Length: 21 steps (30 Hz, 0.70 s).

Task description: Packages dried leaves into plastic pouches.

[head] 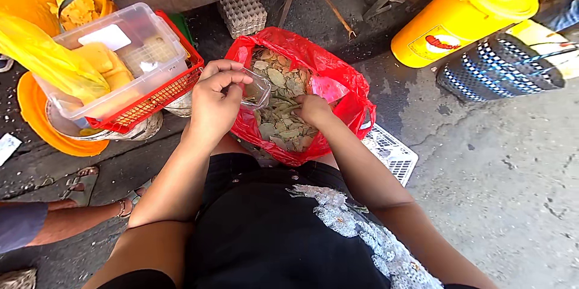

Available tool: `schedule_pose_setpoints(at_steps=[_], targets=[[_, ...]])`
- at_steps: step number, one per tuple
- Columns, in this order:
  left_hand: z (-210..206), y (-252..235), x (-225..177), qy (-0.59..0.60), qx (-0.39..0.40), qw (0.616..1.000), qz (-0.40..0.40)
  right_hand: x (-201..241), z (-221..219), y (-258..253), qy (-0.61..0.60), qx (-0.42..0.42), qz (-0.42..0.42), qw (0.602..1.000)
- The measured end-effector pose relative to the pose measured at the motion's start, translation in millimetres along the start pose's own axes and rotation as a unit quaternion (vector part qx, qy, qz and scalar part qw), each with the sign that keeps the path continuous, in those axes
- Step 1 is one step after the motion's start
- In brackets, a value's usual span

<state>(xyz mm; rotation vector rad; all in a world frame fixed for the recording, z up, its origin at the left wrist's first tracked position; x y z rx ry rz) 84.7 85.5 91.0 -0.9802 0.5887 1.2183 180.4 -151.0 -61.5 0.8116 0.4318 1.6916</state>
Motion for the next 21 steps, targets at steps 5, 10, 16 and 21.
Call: schedule_pose_setpoints(at_steps=[5,10,16,21], targets=[[7.1,6.0,-1.5,0.071,-0.045,0.996,-0.025,14.1,-12.3,-33.2,-0.101,0.010,0.109,0.989],[9.4,11.0,-0.2,0.093,-0.045,0.995,-0.011,55.1,-36.3,-47.6,-0.055,0.046,0.125,0.990],[12.0,14.2,3.2,0.094,-0.050,0.994,-0.010,45.1,-26.0,-28.4,-0.023,0.000,0.111,0.994],[-13.1,5.7,6.3,0.091,0.048,0.994,0.021,6.4,4.8,17.5,0.026,-0.052,0.111,0.992]])
Point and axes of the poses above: each hand's wrist, its own y-axis away from the middle knuckle, its own z-axis out of the back of the hand, x = y × z, the point moved 8 cm from there along -y, towards the middle knuckle, and after that the axes turned 14 degrees about x, right-handed, at the moved point
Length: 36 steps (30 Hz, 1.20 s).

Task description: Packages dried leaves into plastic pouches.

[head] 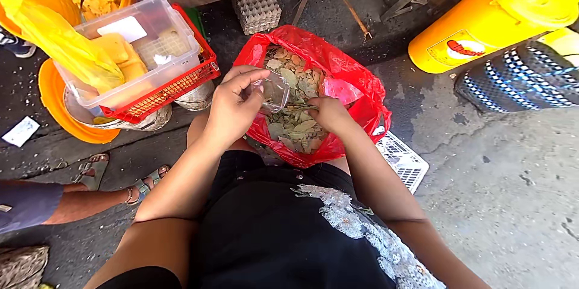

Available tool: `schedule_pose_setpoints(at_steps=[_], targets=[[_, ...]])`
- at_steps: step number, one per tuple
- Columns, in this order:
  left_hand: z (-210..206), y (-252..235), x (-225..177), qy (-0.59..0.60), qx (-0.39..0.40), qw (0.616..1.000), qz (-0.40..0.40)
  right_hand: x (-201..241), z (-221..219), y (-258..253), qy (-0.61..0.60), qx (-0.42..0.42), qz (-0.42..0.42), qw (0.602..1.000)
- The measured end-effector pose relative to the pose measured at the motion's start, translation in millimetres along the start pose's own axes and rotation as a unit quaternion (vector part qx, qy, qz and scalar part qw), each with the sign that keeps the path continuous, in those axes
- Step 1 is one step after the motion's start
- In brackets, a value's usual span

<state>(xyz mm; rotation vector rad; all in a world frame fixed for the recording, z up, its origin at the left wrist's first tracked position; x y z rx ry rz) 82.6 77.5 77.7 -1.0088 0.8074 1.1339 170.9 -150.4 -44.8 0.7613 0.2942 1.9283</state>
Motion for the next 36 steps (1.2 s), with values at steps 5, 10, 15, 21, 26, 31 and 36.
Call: schedule_pose_setpoints(at_steps=[5,10,15,21,26,31,36], targets=[[-28.2,-11.9,0.7,-0.004,0.091,0.996,0.016,-32.1,-13.8,12.5,-0.049,0.061,-0.036,0.996],[-44.5,-21.8,24.0,-0.037,0.150,0.986,0.063,-25.8,-28.6,18.5,-0.107,0.049,0.000,0.993],[-48.0,-16.6,11.7,-0.018,0.143,0.989,0.035,-24.3,-35.3,18.4,-0.141,0.007,-0.031,0.989],[-45.9,-12.0,9.5,-0.022,0.137,0.990,0.032,-37.8,-44.7,27.0,-0.066,0.072,-0.028,0.995],[-52.2,-13.4,17.1,-0.023,0.141,0.988,0.050,-34.5,-45.7,28.6,-0.034,0.004,-0.062,0.998],[-52.0,-13.7,10.0,-0.033,0.140,0.989,0.045,-31.3,-50.6,35.2,-0.001,-0.006,-0.092,0.996],[-55.6,-14.2,16.9,-0.026,0.145,0.987,0.069,-34.1,-56.7,35.6,0.045,0.036,-0.163,0.985]])
Point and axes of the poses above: each hand's wrist, its own y-axis away from the middle knuckle, its own z-axis out of the back of the hand, x = y × z, the point moved 8 cm from there along -y, towards the middle knuckle, and after that the axes turned 14 degrees about x, right-handed, at the moved point
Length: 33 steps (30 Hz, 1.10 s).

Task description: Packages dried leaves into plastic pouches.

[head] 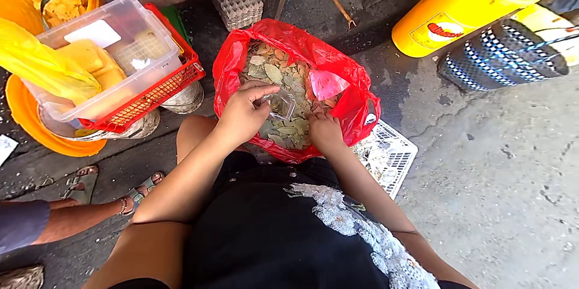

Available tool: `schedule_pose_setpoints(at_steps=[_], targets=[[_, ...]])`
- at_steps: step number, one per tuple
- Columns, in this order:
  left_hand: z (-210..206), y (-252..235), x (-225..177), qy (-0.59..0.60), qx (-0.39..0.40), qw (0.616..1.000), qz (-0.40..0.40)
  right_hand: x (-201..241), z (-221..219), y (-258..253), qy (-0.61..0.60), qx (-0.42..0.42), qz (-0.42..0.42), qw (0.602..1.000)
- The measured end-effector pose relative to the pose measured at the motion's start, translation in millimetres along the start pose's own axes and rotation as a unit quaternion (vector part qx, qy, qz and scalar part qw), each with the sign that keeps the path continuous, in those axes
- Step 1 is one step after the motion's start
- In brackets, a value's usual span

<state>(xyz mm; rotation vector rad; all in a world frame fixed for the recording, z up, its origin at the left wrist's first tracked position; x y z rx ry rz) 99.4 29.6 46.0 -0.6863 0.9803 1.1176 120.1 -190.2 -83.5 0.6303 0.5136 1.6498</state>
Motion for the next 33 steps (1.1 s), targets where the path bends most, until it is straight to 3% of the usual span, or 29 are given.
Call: schedule_pose_setpoints(at_steps=[3,6,9,13,15,17,19,22,24,26,29,33], targets=[[-2.2,2.7,-2.3,0.011,0.001,1.000,-0.003,-14.4,25.1,12.7,-0.103,-0.057,0.037,0.992],[-3.1,2.3,-3.7,0.026,-0.002,1.000,-0.005,-28.5,54.8,39.3,-0.289,-0.164,0.108,0.937],[-12.7,-5.9,-4.7,0.035,0.033,0.999,0.008,-29.0,70.1,56.7,-0.460,-0.234,0.215,0.829],[-30.0,-17.3,-11.4,0.052,0.089,0.994,0.020,0.6,91.1,81.2,-0.630,-0.246,0.372,0.636],[-34.8,-20.7,-15.7,0.062,0.104,0.993,0.016,19.5,96.6,88.7,-0.630,-0.248,0.431,0.597],[-34.8,-22.2,-19.1,0.076,0.098,0.992,0.004,31.6,93.5,85.5,-0.599,-0.264,0.466,0.596],[-30.9,-21.4,-19.8,0.098,0.081,0.992,-0.008,34.9,82.9,75.8,-0.554,-0.287,0.467,0.626],[-25.1,-17.1,-15.1,0.111,0.065,0.992,-0.006,34.4,66.9,68.6,-0.457,-0.313,0.402,0.729],[-26.1,-14.2,-10.3,0.111,0.068,0.991,0.002,37.7,63.2,69.4,-0.385,-0.288,0.354,0.802],[-28.4,-13.4,-6.4,0.112,0.072,0.991,0.010,41.7,65.0,72.7,-0.335,-0.253,0.335,0.844],[-29.0,-15.1,-6.4,0.102,0.071,0.992,0.003,41.6,77.7,83.9,-0.300,-0.253,0.340,0.854],[-29.5,-16.0,-9.4,0.096,0.076,0.992,0.006,38.5,89.2,95.1,-0.232,-0.331,0.338,0.850]])
Point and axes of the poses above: each hand's wrist, its own y-axis away from the middle knuckle, its own z-axis out of the back of the hand, x = y × z, the point moved 8 cm from there along -y, towards the middle knuckle, and after that the axes turned 14 degrees about x, right-handed, at the moved point
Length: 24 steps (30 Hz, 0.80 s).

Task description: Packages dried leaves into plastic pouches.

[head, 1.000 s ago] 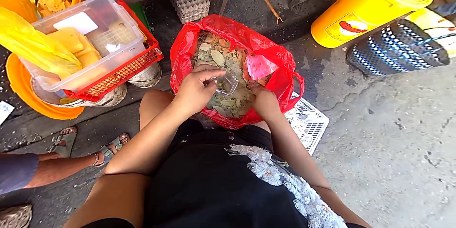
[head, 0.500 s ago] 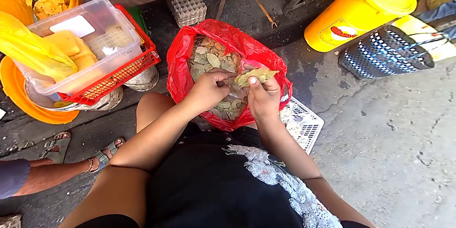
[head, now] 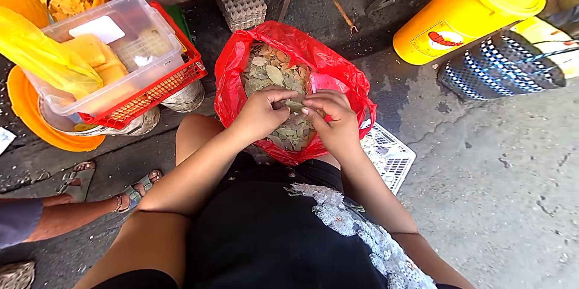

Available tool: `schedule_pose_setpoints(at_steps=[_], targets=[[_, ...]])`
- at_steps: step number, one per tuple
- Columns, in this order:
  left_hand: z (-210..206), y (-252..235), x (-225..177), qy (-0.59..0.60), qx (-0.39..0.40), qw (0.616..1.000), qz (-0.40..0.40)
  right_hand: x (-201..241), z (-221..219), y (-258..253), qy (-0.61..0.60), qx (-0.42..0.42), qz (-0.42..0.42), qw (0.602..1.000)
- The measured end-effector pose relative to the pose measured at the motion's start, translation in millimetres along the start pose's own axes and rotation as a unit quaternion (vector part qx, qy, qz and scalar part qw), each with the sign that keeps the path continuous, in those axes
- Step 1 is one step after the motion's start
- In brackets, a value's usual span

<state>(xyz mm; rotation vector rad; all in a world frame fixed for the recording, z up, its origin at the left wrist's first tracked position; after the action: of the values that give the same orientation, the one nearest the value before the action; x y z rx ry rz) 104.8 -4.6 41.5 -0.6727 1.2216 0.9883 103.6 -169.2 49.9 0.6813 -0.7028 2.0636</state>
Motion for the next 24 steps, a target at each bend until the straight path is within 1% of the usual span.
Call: schedule_pose_setpoints(at_steps=[4,5,7,8,11,12,13,16,19,21,24], targets=[[-8.0,-2.5,-4.8,-0.027,0.020,0.999,0.007,-0.4,-16.1,-5.0,0.063,0.086,-0.021,0.994],[-7.2,-3.2,-5.5,-0.037,0.021,0.999,0.009,-0.1,-14.4,-5.5,0.071,0.094,-0.025,0.993],[-0.2,-0.3,-10.6,-0.054,0.007,0.998,0.002,1.8,-0.3,-4.0,0.077,0.076,-0.024,0.994],[4.6,4.4,-15.9,-0.063,-0.010,0.998,-0.011,4.1,11.0,-1.5,0.071,0.048,-0.017,0.996],[18.2,25.9,-38.3,-0.063,-0.079,0.991,-0.090,7.8,39.9,8.8,0.021,-0.059,0.014,0.998],[21.9,29.9,-42.1,-0.061,-0.099,0.987,-0.112,5.1,41.9,10.4,0.009,-0.075,0.012,0.997],[25.8,28.8,-40.0,-0.062,-0.112,0.986,-0.111,0.9,39.8,10.5,0.006,-0.076,0.001,0.997],[34.1,11.1,-12.6,-0.039,-0.099,0.994,-0.012,-6.9,24.5,8.6,0.005,-0.027,-0.033,0.999],[34.0,13.5,-18.3,-0.049,-0.092,0.994,-0.020,-1.7,19.3,7.7,0.006,-0.022,-0.021,1.000],[33.1,15.9,-15.3,-0.058,-0.097,0.994,-0.008,0.0,15.7,12.4,0.003,-0.018,-0.020,1.000],[36.0,22.0,-25.0,-0.079,-0.121,0.988,-0.046,3.6,13.1,9.9,0.002,-0.030,0.013,0.999]])
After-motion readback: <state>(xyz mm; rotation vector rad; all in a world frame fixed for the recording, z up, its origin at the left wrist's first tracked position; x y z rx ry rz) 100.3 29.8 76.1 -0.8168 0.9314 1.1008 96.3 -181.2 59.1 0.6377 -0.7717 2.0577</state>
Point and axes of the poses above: each hand's wrist, its own y-axis away from the middle knuckle, its own z-axis out of the back of the hand, x = y × z, the point moved 8 cm from there along -y, towards the middle knuckle, and after that the axes turned 14 degrees about x, right-handed, at the moved point
